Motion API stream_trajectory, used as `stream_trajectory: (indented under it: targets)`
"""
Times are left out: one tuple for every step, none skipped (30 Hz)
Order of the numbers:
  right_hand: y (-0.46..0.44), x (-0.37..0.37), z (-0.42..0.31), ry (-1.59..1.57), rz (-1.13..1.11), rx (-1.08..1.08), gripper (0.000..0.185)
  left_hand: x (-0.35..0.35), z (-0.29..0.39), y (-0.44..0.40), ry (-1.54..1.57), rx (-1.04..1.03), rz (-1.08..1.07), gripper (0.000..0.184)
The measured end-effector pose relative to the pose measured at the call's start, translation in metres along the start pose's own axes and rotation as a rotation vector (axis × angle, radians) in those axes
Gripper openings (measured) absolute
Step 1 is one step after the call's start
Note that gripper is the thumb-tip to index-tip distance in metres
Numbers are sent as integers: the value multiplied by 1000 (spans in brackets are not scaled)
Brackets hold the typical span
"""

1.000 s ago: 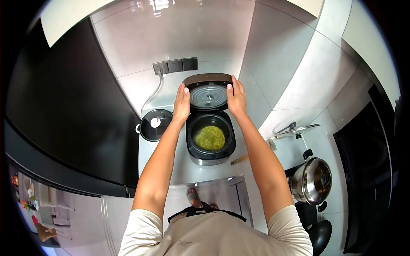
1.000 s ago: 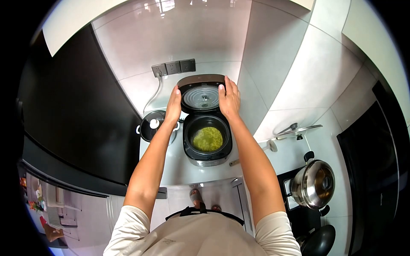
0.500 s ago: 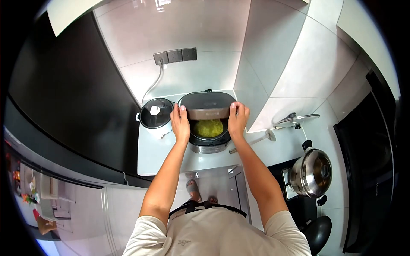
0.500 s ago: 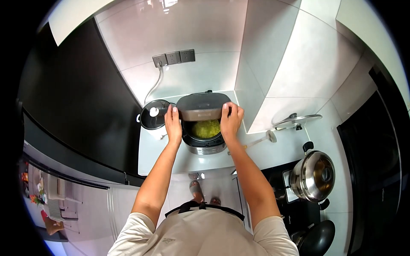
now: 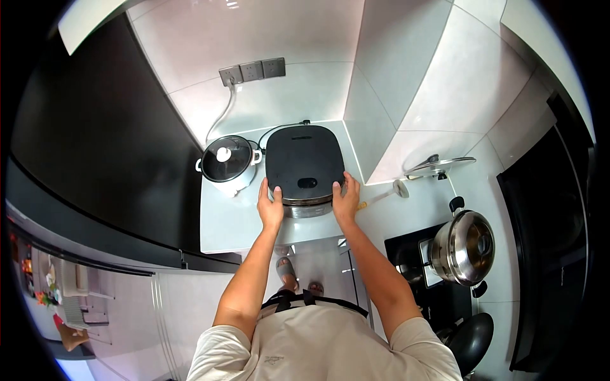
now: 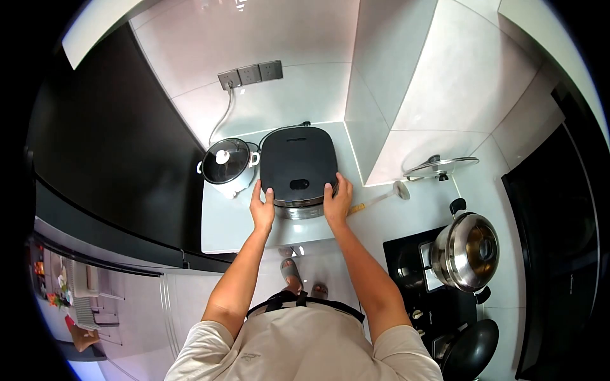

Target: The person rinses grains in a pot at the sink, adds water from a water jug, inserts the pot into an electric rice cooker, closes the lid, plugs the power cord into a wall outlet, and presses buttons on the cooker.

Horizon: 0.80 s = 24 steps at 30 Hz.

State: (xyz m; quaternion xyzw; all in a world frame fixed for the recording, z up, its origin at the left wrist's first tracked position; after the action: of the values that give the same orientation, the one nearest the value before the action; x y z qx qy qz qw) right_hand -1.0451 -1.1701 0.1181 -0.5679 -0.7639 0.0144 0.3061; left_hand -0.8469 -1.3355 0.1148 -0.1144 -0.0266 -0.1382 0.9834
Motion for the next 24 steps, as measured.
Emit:
stream_trajectory:
  targets:
    - [1, -1, 3, -2, 1, 3, 44, 0, 0, 2, 1, 1, 3, 55]
    - [2, -2, 7, -4, 2, 5, 44, -1, -1, 4, 2, 2, 4, 55]
    - [3, -2, 7, -9, 1, 3, 44, -2, -1, 5, 3, 3, 6, 55]
    - [4, -2, 7, -14, 0, 1, 45, -2, -1, 6, 13, 2, 5, 55]
    - [6, -1, 6, -20, -3, -2, 45, -3, -1, 7, 23, 1, 6, 55]
    - [6, -2, 8, 7, -7, 10, 46, -3, -1, 7, 33, -1, 7, 56]
    - [6, -2, 9, 33, -13, 23, 47, -3, -1, 8, 25, -7, 9, 55]
    - [6, -4, 11, 59, -18, 36, 47, -3, -1, 9, 17, -13, 12, 55]
    - [6, -4, 12, 54, -19, 38, 48, -3, -1, 10, 9, -19, 14, 55]
    - [7, -5, 13, 49, -20, 40, 48, -3, -2, 10, 8, -24, 15, 55]
    - [7, -6, 14, 44, -21, 42, 48, -4, -3, 11, 7, -30, 16, 55]
    - [7, -6, 15, 50, -24, 43, 48, -4, -3, 11, 6, -35, 17, 55]
    - [8, -7, 17, 56, -28, 43, 49, -3, -4, 12, 7, -28, 8, 56]
    - [8, -7, 17, 61, -31, 43, 49, -3, -4, 12, 7, -23, 0, 57]
    - [7, -8, 18, 18, -48, 12, 51, -3, -6, 12, 9, -18, -9, 58]
    - [6, -8, 19, -25, -65, -17, 53, -4, -14, 9, 46, 1, -17, 61]
    - [6, -9, 20, -67, -81, -48, 56, -5, -23, 6, 83, 20, -26, 63]
    - [5, -11, 22, -106, -86, -96, 58, -4, -25, 3, 120, 40, -35, 66]
    - [3, -13, 24, -144, -90, -146, 61, -3, -32, -1, 177, 149, -43, 68]
    - [1, -14, 27, -180, -92, -197, 64, -2, -39, -8, 233, 259, -52, 70]
    - [-3, -17, 30, -157, -116, -218, 67, -4, -41, -12, 288, 369, -61, 72]
    - [-8, -20, 35, -134, -141, -239, 71, -6, -33, -13, 322, 399, -93, 71]
    - [-12, -23, 39, -110, -167, -260, 74, -8, -25, -14, 356, 429, -124, 71]
    - [-15, -24, 36, -115, -203, -272, 75, -9, -17, -13, 390, 459, -155, 70]
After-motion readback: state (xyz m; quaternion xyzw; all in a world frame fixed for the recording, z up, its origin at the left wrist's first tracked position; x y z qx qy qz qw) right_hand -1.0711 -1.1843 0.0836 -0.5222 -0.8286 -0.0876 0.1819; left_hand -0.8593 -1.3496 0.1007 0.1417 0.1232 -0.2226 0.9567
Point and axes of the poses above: each hand's wrist, its own y-axis away from the middle knuckle, its own x-axis out of the back of the hand, z = x × y, the point moved 5 cm from there along -y, towards the middle knuckle, and after that the axes turned 10 degrees about y, right-handed, at the moved point
